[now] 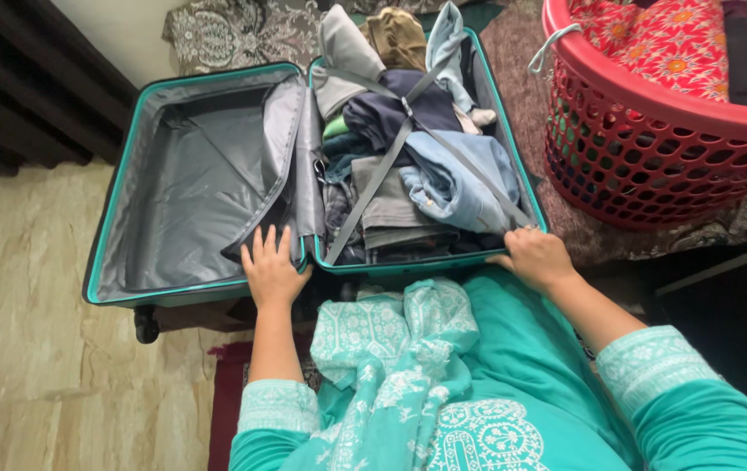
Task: The person packs various items of clothing from a laundry basket into a suitcase, folding each item such as jeans, shirts, and tops before placing them inside.
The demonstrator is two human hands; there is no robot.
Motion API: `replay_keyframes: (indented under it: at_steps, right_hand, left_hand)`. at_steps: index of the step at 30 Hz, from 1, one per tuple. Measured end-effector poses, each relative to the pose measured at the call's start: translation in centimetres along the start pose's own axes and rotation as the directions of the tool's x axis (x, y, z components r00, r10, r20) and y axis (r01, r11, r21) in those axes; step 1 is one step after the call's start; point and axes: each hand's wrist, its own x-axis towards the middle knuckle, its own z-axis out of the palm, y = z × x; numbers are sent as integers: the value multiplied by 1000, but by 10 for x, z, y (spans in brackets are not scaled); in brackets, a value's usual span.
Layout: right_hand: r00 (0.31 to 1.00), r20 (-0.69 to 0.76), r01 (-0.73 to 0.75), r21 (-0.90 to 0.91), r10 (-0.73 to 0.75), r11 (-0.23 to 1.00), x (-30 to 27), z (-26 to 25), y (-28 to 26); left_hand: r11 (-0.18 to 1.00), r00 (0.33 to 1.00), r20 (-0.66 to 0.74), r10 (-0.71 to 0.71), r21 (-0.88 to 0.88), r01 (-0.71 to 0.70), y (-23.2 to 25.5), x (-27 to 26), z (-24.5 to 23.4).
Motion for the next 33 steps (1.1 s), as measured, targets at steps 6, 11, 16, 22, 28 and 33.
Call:
replay_keyframes:
  at_steps: [6, 11, 16, 22, 28, 33]
  right_hand:
    - [999, 28, -28, 43, 27, 999, -10, -24, -16]
    - [965, 221, -207, 303, 143, 930, 8, -68, -7]
    - [927, 6, -271, 699, 374, 662, 77, -37, 17]
    - [916, 208, -194, 978, 344, -74, 242, 83, 30]
    - [875, 70, -362, 751, 478, 552, 319, 134, -3]
    - [833, 70, -441, 683, 549, 583, 321, 135, -20]
  left_hand:
    - [1000, 995, 101, -21, -11, 22, -5, -5, 5]
    - [998, 994, 90, -55, 7, 55, 29, 7, -16]
    - [667, 922, -188, 339, -643, -376, 120, 48, -40]
    - [746, 900, -192, 392, -505, -433, 189, 138, 14]
    - [871, 934, -197, 298, -345, -350, 196, 139, 88]
    - [865, 951, -143, 274, -395, -308, 190, 135, 99]
